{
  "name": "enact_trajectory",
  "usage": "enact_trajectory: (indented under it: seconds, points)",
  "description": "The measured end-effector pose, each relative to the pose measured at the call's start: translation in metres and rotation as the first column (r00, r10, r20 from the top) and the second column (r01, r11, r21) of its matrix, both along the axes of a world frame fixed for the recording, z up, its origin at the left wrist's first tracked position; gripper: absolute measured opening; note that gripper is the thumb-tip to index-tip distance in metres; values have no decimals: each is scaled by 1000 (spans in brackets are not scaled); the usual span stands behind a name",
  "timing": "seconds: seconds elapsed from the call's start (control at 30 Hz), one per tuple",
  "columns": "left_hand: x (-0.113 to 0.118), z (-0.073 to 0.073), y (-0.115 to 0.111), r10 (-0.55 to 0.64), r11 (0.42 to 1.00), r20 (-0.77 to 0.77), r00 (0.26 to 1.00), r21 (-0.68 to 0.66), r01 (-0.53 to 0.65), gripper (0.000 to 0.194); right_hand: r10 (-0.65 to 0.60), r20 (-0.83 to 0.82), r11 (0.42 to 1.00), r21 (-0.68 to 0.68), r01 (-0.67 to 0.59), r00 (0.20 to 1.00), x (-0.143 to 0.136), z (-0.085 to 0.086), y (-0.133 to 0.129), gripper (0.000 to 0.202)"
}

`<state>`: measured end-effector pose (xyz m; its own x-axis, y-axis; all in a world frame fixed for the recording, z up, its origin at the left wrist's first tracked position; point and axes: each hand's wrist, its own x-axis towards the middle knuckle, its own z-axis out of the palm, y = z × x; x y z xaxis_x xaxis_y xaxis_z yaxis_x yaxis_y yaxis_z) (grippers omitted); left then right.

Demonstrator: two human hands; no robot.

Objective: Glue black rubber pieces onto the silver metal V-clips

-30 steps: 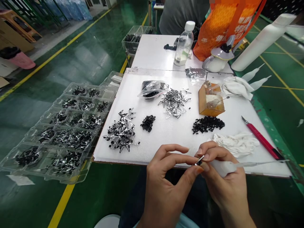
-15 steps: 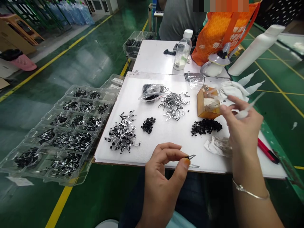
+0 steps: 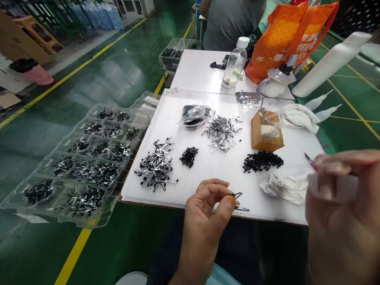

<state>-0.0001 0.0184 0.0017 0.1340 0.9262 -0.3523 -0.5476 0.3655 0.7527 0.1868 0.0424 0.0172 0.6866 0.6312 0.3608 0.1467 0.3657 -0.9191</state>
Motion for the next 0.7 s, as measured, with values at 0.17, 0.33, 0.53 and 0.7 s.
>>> enact_trajectory:
  seconds: [0.17, 0.33, 0.53, 0.7]
  points:
    - [1, 0, 0, 40, 998, -186, 982, 54, -30, 8, 130, -15, 981, -142, -131, 991, -31, 4, -34, 25]
    - [3, 0, -2, 42, 998, -249, 968, 59, -28, 7, 119, 45, 991, -74, -116, 992, -30, -3, -32, 22]
    - [3, -1, -1, 37, 998, -276, 960, 68, -18, 8, -97, -6, 991, 96, 97, 995, -5, -10, -7, 35]
    - [2, 0, -3, 26, 998, -292, 956, 63, -8, 6, -385, 401, 922, 213, 324, 831, 46, -24, 44, 38]
